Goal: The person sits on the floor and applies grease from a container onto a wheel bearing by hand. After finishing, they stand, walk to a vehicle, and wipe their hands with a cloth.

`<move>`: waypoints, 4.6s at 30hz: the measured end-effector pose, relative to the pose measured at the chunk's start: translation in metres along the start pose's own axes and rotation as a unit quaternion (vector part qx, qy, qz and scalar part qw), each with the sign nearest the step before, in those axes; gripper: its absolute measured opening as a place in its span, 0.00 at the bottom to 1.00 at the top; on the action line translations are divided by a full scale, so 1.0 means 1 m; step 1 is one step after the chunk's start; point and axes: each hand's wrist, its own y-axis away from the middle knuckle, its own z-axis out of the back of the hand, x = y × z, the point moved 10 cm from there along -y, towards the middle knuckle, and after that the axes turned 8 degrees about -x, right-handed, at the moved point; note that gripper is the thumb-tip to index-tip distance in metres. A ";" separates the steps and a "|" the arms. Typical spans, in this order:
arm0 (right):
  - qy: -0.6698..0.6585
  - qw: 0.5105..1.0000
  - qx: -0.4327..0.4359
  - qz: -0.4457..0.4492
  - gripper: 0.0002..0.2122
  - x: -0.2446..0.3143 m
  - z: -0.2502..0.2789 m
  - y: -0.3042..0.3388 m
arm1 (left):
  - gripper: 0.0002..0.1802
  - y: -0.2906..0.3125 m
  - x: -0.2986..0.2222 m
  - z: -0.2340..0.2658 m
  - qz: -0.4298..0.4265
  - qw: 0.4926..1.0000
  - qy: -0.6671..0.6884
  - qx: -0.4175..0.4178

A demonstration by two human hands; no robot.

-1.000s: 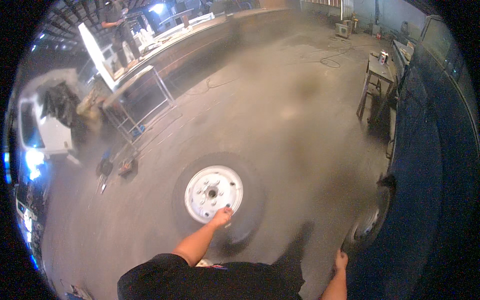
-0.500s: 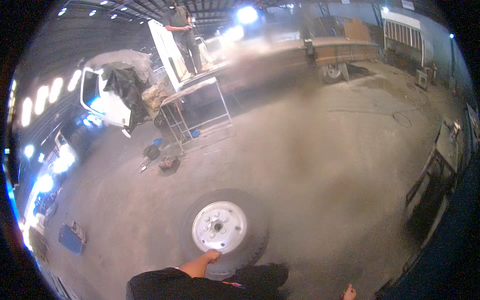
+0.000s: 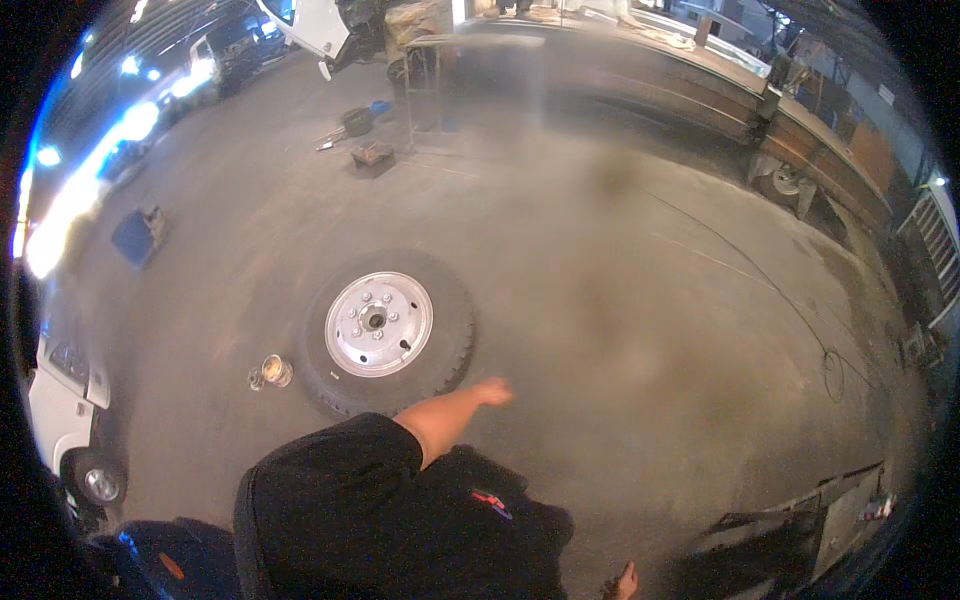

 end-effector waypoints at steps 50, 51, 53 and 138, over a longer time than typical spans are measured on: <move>-0.304 0.941 -0.053 0.142 0.27 0.751 0.516 -0.698 | 0.21 -0.461 -1.535 -0.471 -0.323 0.889 0.074 0.317; -0.308 0.937 -0.050 0.159 0.27 0.770 0.534 -0.713 | 0.19 -0.481 -1.553 -0.474 -0.313 0.895 0.093 0.305; -0.331 0.924 -0.036 0.188 0.27 0.801 0.545 -0.737 | 0.12 -0.566 -1.555 -0.481 -0.316 0.905 0.054 0.278; -0.369 -0.309 -0.665 -0.570 0.32 0.046 -0.768 1.183 | 0.17 0.732 0.490 -0.242 -0.624 -0.141 -0.712 0.290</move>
